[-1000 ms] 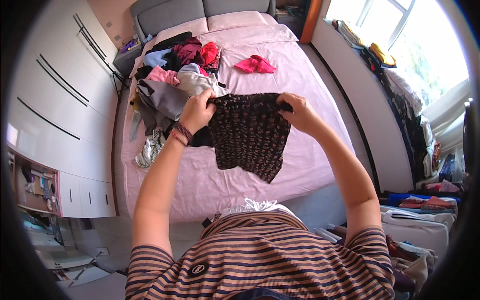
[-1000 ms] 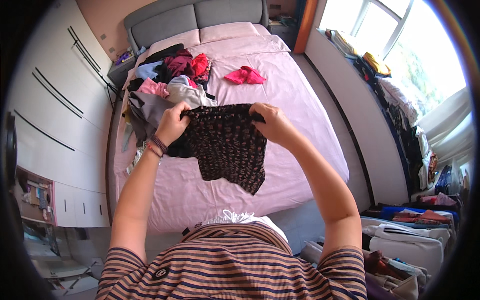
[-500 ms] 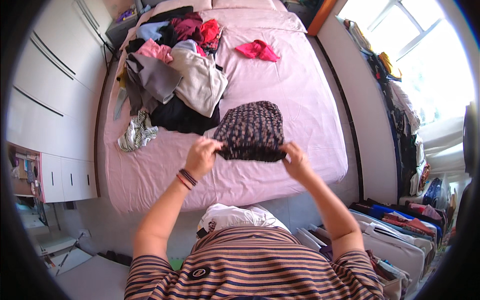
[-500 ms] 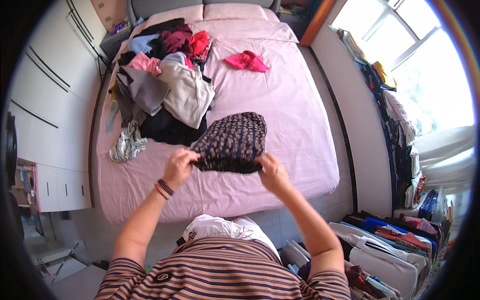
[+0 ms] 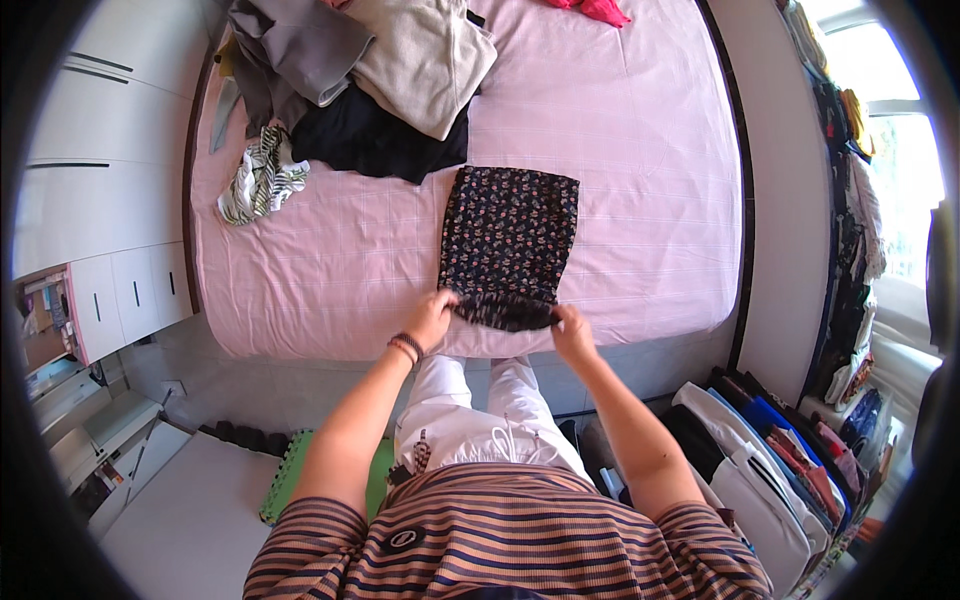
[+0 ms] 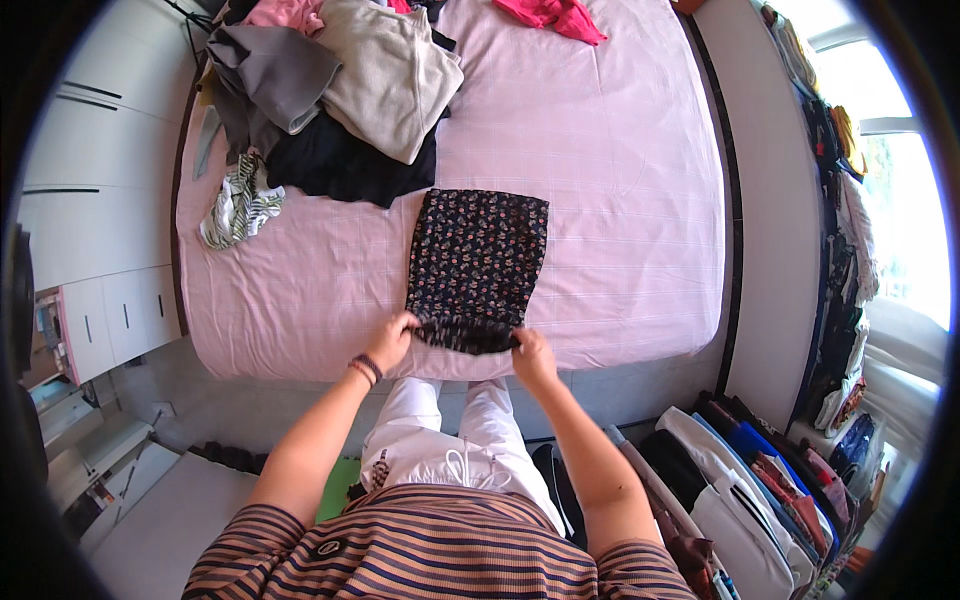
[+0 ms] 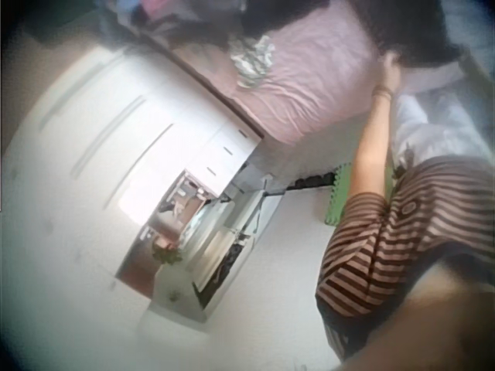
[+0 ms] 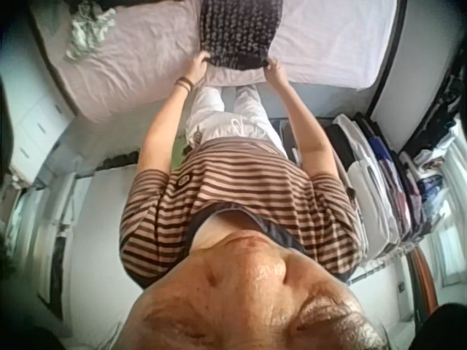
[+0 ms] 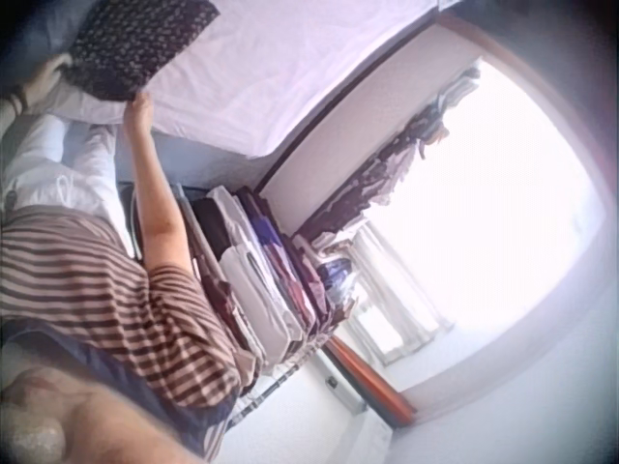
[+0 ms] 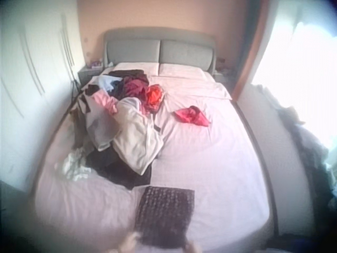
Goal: The person folds various garments on a bed, including a dark blue item, a yellow top, a black patterned piece, a white shirt with green leaf print, and several other tops. The folded clothes are stacked on a window seat and on the bed.
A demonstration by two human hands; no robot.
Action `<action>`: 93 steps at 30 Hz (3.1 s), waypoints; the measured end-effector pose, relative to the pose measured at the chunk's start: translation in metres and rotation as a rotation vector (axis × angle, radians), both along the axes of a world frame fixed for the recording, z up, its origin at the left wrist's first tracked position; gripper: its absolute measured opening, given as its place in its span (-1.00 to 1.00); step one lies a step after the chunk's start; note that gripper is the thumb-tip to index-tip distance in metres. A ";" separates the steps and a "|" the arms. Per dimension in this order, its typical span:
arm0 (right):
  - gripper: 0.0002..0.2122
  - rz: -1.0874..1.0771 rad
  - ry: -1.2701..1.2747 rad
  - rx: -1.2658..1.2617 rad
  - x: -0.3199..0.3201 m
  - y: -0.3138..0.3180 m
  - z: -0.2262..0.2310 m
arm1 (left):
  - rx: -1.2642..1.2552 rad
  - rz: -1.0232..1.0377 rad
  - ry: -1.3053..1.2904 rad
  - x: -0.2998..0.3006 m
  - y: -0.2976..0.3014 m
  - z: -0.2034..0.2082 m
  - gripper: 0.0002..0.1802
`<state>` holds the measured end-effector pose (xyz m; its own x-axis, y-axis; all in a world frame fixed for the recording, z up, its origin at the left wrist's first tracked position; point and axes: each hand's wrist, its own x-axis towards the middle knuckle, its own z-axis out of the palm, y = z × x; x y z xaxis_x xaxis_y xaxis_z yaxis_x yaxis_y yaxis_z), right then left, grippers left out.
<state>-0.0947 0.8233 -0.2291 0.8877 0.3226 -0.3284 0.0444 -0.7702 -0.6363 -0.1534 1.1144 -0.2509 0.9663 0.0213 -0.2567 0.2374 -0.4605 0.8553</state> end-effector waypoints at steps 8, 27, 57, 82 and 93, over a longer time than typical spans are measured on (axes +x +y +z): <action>-0.49 -0.274 -0.270 -0.078 0.149 0.050 -0.021 | 0.188 0.103 -0.023 0.140 0.041 -0.049 -0.42; -0.75 0.173 0.577 -0.257 -0.099 0.015 -0.037 | 0.993 0.367 0.691 0.091 0.369 -0.081 -0.37; -0.49 0.246 0.740 0.538 0.025 0.184 0.305 | -1.607 0.942 0.199 -0.031 0.107 0.114 -0.40; -0.38 -0.368 0.569 1.688 0.017 -0.034 0.385 | -0.426 -0.222 -0.466 0.073 0.028 0.281 -0.53; -0.55 -0.268 0.485 1.772 0.009 -0.012 0.407 | -1.651 -0.111 -0.257 0.070 0.047 0.371 -0.46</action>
